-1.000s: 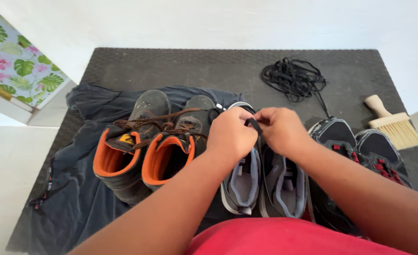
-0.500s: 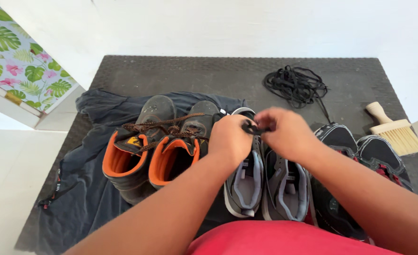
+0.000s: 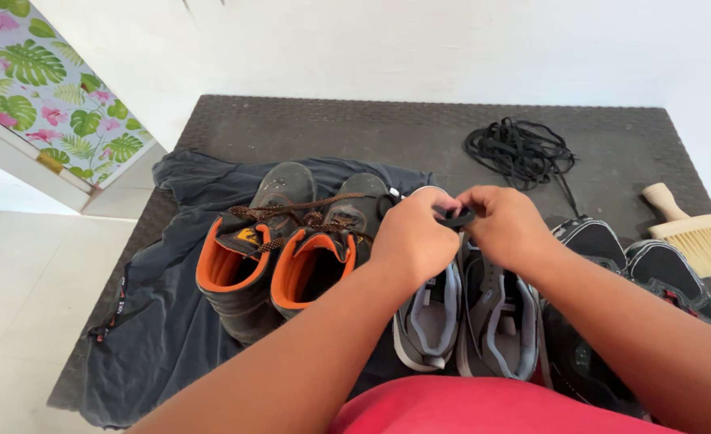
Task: The person removes a black shoelace from a grey sneaker and then re-laces the same shoe by threading the lace through the eyelets and tying a knot. The person then moves to a pair of black boots and begins re-lacing them with brown laces.
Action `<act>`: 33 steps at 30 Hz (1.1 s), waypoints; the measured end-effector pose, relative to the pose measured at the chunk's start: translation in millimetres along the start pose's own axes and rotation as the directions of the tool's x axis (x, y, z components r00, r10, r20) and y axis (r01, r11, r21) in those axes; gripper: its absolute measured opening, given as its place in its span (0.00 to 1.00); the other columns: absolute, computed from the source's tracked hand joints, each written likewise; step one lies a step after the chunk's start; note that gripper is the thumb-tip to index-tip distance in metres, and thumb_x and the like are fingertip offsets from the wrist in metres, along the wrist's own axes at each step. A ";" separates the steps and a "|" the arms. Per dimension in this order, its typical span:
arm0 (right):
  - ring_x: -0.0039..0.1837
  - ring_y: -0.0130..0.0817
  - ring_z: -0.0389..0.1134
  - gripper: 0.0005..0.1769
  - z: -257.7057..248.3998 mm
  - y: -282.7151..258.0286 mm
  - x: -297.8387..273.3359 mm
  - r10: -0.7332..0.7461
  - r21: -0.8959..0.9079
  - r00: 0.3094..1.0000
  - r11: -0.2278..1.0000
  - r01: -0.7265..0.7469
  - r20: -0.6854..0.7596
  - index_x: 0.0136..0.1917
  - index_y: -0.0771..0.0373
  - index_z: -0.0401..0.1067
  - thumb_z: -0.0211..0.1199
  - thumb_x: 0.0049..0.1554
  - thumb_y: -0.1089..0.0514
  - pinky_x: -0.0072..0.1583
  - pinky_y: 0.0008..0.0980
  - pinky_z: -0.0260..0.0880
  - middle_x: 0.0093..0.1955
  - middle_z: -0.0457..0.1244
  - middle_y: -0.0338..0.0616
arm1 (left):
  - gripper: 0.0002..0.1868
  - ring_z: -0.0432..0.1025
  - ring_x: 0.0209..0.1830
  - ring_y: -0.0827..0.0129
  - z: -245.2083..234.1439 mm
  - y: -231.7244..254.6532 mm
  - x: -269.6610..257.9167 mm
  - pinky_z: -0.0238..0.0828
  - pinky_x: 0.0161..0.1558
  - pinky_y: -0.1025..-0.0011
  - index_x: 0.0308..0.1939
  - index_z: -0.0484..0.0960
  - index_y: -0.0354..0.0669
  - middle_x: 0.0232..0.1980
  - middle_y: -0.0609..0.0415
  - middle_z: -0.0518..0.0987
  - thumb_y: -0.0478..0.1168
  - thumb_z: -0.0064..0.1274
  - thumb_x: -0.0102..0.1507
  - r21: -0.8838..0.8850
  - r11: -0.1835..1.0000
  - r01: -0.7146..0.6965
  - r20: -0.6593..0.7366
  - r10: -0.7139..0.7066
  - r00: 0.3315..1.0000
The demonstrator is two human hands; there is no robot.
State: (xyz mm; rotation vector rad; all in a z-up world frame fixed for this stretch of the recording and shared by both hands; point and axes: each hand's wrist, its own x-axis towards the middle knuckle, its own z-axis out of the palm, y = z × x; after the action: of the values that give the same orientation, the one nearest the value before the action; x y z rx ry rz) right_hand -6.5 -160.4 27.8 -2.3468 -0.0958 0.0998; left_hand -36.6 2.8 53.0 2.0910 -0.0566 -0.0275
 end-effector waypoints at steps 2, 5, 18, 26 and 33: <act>0.38 0.35 0.67 0.09 -4.3 -11.3 -6.3 0.065 0.013 0.998 0.998 -0.065 0.011 0.50 0.62 0.78 0.65 0.56 0.59 0.43 0.36 0.67 0.36 0.70 0.49 | 0.22 0.79 0.51 0.57 -1.4 2.1 -1.4 0.73 0.52 0.65 0.51 0.80 0.47 0.48 0.50 0.85 0.38 0.55 0.52 0.032 0.994 0.104 0.029 -0.105 0.994; 0.38 0.30 0.68 0.08 -8.3 -27.5 -13.3 0.023 0.013 1.000 1.000 -0.022 -0.019 0.49 0.62 0.78 0.64 0.56 0.60 0.43 0.33 0.67 0.37 0.71 0.46 | 0.21 0.77 0.54 0.54 -3.4 5.5 -4.2 0.72 0.53 0.63 0.53 0.80 0.48 0.50 0.46 0.83 0.42 0.58 0.55 0.055 0.983 0.173 0.035 -0.175 0.984; 0.43 0.25 0.68 0.07 -18.8 -58.2 -35.1 -0.121 0.144 0.985 0.980 0.139 -0.123 0.51 0.65 0.74 0.60 0.62 0.60 0.47 0.27 0.68 0.41 0.70 0.40 | 0.10 0.80 0.44 0.52 6.1 -18.1 4.3 0.74 0.49 0.61 0.43 0.88 0.48 0.40 0.44 0.84 0.41 0.56 0.60 0.189 0.968 0.163 0.066 -0.178 0.982; 0.47 0.23 0.70 0.11 -24.2 -41.7 -22.5 -0.158 0.267 0.983 0.947 0.176 -0.091 0.55 0.64 0.73 0.61 0.58 0.62 0.50 0.26 0.71 0.46 0.69 0.38 | 0.08 0.80 0.39 0.52 14.8 -32.4 7.1 0.73 0.44 0.60 0.37 0.89 0.46 0.36 0.43 0.84 0.37 0.53 0.60 0.016 0.990 0.138 0.011 -0.138 0.990; 0.49 0.30 0.74 0.19 15.7 7.3 -7.9 0.031 0.132 0.981 0.990 -0.058 0.193 0.52 0.68 0.76 0.72 0.47 0.61 0.54 0.33 0.74 0.46 0.74 0.44 | 0.09 0.76 0.38 0.46 5.8 -21.3 2.1 0.71 0.40 0.57 0.37 0.88 0.46 0.36 0.43 0.82 0.44 0.58 0.60 0.070 0.998 0.009 -0.047 -0.006 0.999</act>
State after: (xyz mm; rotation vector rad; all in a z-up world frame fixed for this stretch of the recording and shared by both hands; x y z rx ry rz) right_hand -15.6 -155.2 11.9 -2.1972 -0.1264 0.3436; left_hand -34.1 8.2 31.6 2.1610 -0.0218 0.0192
